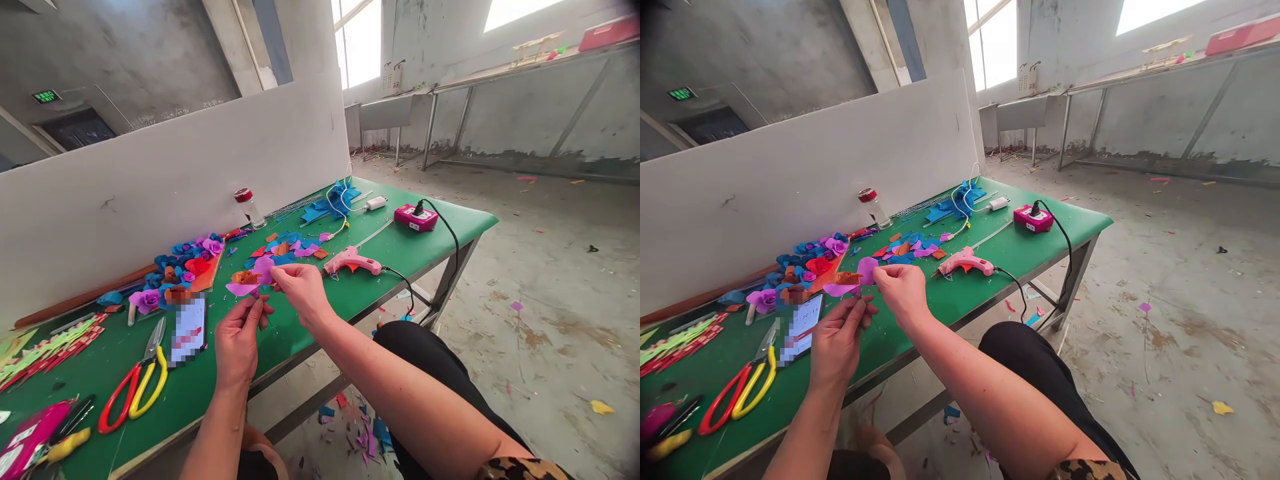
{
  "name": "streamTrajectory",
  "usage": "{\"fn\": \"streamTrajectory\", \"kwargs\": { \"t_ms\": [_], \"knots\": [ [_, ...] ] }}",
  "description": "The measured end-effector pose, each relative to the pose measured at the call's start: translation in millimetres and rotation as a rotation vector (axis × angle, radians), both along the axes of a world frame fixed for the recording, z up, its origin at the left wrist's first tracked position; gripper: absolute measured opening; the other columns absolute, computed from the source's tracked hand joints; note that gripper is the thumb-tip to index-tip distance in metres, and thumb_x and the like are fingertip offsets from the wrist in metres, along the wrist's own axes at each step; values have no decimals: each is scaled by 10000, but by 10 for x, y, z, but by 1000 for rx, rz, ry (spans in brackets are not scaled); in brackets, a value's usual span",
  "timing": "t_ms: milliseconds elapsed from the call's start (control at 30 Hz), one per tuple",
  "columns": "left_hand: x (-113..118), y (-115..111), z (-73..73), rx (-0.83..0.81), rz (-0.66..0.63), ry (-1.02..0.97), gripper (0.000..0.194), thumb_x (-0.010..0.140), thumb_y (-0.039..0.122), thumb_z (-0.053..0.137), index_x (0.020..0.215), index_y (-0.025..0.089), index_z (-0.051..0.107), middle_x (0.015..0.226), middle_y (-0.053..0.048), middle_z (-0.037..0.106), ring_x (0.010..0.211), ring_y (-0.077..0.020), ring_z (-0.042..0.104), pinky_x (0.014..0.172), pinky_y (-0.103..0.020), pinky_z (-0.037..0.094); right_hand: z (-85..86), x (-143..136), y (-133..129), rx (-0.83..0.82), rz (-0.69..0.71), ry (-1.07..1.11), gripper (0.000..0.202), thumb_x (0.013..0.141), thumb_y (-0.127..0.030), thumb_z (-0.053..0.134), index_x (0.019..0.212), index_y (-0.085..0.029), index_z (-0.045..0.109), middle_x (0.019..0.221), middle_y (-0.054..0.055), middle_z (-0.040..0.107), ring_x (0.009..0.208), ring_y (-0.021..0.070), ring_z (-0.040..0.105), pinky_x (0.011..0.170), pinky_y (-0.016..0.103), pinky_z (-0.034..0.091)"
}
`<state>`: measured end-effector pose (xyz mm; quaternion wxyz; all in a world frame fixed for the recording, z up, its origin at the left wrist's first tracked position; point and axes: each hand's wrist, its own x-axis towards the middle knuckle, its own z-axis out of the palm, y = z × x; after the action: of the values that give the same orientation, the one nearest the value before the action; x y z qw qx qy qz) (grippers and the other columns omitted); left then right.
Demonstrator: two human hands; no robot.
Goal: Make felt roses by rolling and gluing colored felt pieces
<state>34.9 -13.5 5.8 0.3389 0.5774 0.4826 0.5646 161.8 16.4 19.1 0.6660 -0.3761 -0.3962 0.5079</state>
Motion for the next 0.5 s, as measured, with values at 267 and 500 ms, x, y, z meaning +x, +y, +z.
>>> {"fn": "streamTrajectory", "kwargs": {
  "t_ms": [267, 500],
  "knots": [
    [-28, 15, -47, 39, 14, 59, 214, 831, 393, 695, 924, 208, 747, 790, -14, 690, 626, -132, 513, 642, -275, 467, 7, 11, -32, 33, -56, -114, 332, 782, -408, 548, 558, -180, 636, 538, -28, 537, 591, 141, 451, 564, 243, 344],
    [-15, 2, -8, 65, -2, 36, 187, 834, 374, 707, 895, 206, 764, 747, -2, 689, 619, -123, 518, 631, -265, 461, 86, 3, -148, 63, -34, -102, 357, 801, -406, 550, 540, -175, 626, 500, -38, 440, 530, 117, 409, 516, 233, 309]
  ]
}}
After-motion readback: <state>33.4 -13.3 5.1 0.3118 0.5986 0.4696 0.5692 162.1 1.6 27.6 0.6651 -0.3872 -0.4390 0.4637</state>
